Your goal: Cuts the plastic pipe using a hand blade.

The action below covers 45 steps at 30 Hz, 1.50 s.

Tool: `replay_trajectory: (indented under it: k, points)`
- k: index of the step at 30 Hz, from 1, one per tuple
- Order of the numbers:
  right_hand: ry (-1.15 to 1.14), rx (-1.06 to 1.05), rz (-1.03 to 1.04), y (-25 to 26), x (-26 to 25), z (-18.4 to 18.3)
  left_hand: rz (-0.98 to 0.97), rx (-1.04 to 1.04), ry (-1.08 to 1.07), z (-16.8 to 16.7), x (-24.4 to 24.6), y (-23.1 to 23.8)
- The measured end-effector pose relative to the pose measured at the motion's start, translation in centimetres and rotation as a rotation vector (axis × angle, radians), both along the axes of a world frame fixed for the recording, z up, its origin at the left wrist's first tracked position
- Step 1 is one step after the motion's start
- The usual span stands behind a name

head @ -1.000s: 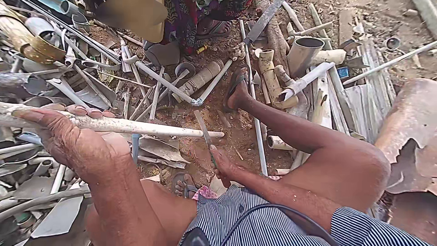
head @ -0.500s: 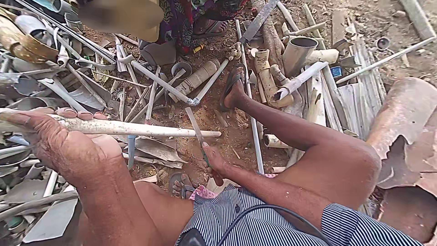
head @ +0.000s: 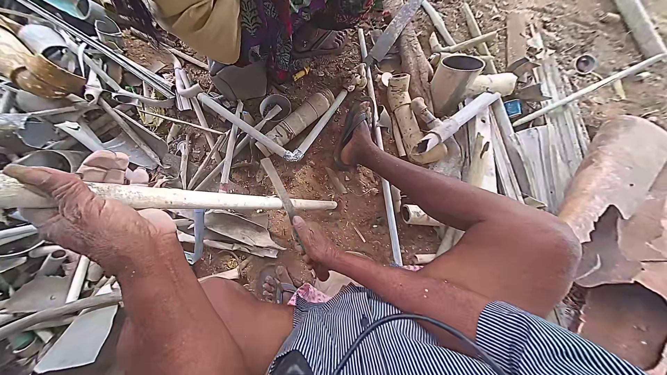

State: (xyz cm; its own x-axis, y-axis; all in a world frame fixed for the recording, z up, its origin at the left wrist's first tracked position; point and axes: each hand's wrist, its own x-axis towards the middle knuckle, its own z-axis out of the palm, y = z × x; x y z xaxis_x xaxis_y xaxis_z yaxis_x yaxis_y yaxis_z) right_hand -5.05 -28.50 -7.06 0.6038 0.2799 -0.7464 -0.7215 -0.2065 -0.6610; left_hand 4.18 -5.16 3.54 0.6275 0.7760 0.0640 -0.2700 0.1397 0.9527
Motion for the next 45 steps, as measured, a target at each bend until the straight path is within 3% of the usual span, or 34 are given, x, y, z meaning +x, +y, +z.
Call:
replay_trajectory:
  k: [3, 5, 7, 11, 13, 17, 20, 22, 25, 29, 31, 33, 35, 37, 39, 42, 45]
  points:
    - [0.404, -0.277, -0.274, -7.1, -3.1, -6.1, 0.040, -0.051, -0.030, 0.2, 0.4, -0.6]
    - [0.471, -0.342, -0.330, -7.0, -3.3, -5.1, 0.063, -0.082, -0.020, 0.5, 0.5, -0.9]
    - [0.348, -0.222, -0.326, -4.6, -3.3, -4.9, 0.046, -0.082, -0.030, 0.4, 0.1, -0.9]
    - [-0.102, 0.078, 0.028, 1.3, -0.1, 1.6, 0.007, -0.059, -0.090, 0.1, -0.2, -1.2]
    - [-0.129, 0.091, 0.080, 1.5, 0.5, 2.3, 0.011, -0.069, -0.058, 0.2, -0.3, -1.2]
    - [0.297, -0.091, -0.213, -4.8, -2.1, -4.6, 0.090, -0.187, 0.002, 0.4, -0.2, -0.7]
    - [0.429, -0.179, -0.313, -6.3, -3.7, -5.8, 0.073, -0.262, 0.017, 1.0, -0.9, -0.8]
    - [0.275, -0.173, -0.193, -3.9, -2.8, -4.4, 0.050, -0.225, 0.023, 1.3, -1.2, -1.3]
    - [-0.086, -0.045, 0.054, 1.5, 0.6, 0.9, 0.059, -0.010, 0.059, 0.1, -0.3, -0.8]
    - [-0.359, 0.055, 0.202, 4.1, 2.4, 3.1, 0.026, -0.047, 0.023, -0.1, -0.2, -1.0]
    - [-0.296, -0.015, 0.183, 1.6, 1.1, 0.9, -0.001, -0.129, -0.027, 0.0, -0.1, -0.9]
    - [-0.068, -0.158, 0.053, -2.3, -0.6, -2.7, -0.021, -0.166, -0.028, 0.0, -0.1, -0.7]
    - [0.219, -0.279, -0.094, -5.9, -2.2, -5.4, -0.011, -0.101, 0.008, 0.2, -0.1, -0.8]
    - [0.333, -0.316, -0.151, -7.1, -3.1, -6.0, -0.001, -0.025, -0.003, -0.1, 0.0, -0.9]
    - [0.258, -0.262, -0.136, -5.2, -2.8, -4.6, -0.004, -0.026, -0.047, -0.3, 0.0, -1.5]
    - [-0.043, -0.094, -0.073, 1.1, 0.7, -0.3, 0.068, -0.036, -0.042, 0.2, 0.4, -2.8]
    - [-0.261, 0.006, 0.072, 4.1, 3.7, 3.5, -0.012, -0.064, -0.075, 0.3, 0.5, -2.8]
